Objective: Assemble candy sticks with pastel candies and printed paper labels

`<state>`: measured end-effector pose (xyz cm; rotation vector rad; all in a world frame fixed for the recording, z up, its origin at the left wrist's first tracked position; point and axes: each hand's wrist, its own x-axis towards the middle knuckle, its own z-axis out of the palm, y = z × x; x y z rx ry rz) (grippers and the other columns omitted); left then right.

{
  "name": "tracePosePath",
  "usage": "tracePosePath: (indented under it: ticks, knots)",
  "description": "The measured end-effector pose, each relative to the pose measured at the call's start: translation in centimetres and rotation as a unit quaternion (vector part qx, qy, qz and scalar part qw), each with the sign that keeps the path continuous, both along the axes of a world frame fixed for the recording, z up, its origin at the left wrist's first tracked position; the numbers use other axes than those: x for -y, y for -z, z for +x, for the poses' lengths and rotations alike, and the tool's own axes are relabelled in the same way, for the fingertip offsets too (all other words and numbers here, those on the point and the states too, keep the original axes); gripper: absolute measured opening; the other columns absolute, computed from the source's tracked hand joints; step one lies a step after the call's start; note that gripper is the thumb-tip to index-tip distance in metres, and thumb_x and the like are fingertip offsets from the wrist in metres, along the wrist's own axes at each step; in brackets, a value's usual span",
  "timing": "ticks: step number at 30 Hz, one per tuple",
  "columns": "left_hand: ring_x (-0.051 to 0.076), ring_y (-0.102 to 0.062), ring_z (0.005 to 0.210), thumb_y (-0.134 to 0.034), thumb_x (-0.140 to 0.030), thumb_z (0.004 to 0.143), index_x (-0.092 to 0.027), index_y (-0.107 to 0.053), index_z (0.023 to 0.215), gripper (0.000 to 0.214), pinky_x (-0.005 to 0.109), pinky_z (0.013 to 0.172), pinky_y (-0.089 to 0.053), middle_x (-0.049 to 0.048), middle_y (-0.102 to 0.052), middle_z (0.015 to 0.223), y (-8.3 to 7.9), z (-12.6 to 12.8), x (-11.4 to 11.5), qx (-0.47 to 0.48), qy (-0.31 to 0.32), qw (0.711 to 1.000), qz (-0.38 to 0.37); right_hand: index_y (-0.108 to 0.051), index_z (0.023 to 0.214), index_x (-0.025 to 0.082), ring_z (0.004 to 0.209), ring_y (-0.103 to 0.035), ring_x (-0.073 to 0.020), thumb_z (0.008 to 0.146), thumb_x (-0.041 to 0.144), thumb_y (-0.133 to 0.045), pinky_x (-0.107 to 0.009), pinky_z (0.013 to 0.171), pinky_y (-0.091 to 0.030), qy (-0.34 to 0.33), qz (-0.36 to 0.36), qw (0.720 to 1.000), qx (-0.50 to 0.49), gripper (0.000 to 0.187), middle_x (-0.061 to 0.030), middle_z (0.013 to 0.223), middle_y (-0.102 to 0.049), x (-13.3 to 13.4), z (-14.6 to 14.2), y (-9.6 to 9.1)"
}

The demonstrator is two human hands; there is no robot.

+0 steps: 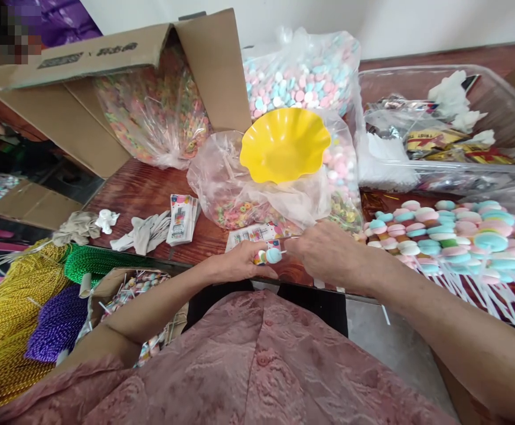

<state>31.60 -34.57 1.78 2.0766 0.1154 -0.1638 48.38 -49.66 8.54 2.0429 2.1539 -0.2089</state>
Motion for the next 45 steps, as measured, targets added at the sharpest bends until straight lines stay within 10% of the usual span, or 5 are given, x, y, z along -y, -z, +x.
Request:
tracePosePath:
  ticks: [13,22,36,41,45]
  knots:
    - [0.018,-0.059,0.090,-0.089,-0.038,0.056,-0.014,-0.065,0.105,0.059,0.026,0.078,-0.047,0.0024,-0.067,0.096,0.1,-0.1,0.1,0.035,-0.059,0.994,-0.079,-0.072,0.082,0.016,0.060,-0.059,-0.0138,0.087,0.022,-0.058,-0.025,0.056,-0.029,-0.036,0.006,0.997,-0.063,0.016,-0.0059,0.069,-0.069,-2.7,-2.9,1.7]
    - [0.006,-0.043,0.052,-0.070,-0.041,0.080,-0.015,-0.061,0.096,0.031,0.018,0.051,-0.038,-0.0068,-0.050,0.066,-0.3,-1.5,-0.6,-0.027,-0.066,0.972,-0.223,-0.068,0.089,0.017,0.065,-0.056,-0.0132,0.098,0.026,-0.040,-0.027,0.059,-0.031,-0.024,0.200,0.974,-0.103,0.031,-0.0043,0.075,-0.066,-1.3,0.3,0.6]
    - [0.003,-0.044,0.047,-0.075,-0.056,0.071,-0.011,-0.068,0.089,0.049,0.016,0.044,-0.032,-0.0023,-0.057,0.063,0.0,-1.1,0.3,-0.078,-0.134,0.914,-0.374,-0.062,0.081,0.016,0.064,-0.050,-0.0117,0.089,0.016,-0.043,-0.025,0.061,-0.031,-0.045,0.156,0.963,-0.215,0.021,-0.0031,0.074,-0.062,-1.5,0.3,1.9]
    - [0.004,-0.045,0.049,-0.076,-0.057,0.068,-0.013,-0.063,0.075,0.046,0.017,0.047,-0.036,-0.0025,-0.056,0.061,2.1,-0.3,1.1,0.040,-0.311,0.868,-0.384,-0.064,0.095,0.019,0.068,-0.054,-0.0127,0.091,0.032,-0.052,-0.025,0.064,-0.041,0.163,0.319,0.842,-0.404,0.018,-0.0013,0.079,-0.063,-2.4,-1.0,4.6]
    - [0.008,-0.050,0.060,-0.064,-0.058,0.080,-0.014,-0.065,0.083,0.044,0.021,0.058,-0.043,0.0002,-0.060,0.071,2.9,0.1,1.8,0.101,-0.334,0.887,-0.303,-0.062,0.077,0.019,0.061,-0.050,-0.0128,0.083,0.039,-0.064,-0.026,0.058,-0.041,0.247,0.279,0.768,-0.521,0.021,0.0016,0.067,-0.058,-2.0,-3.4,8.2]
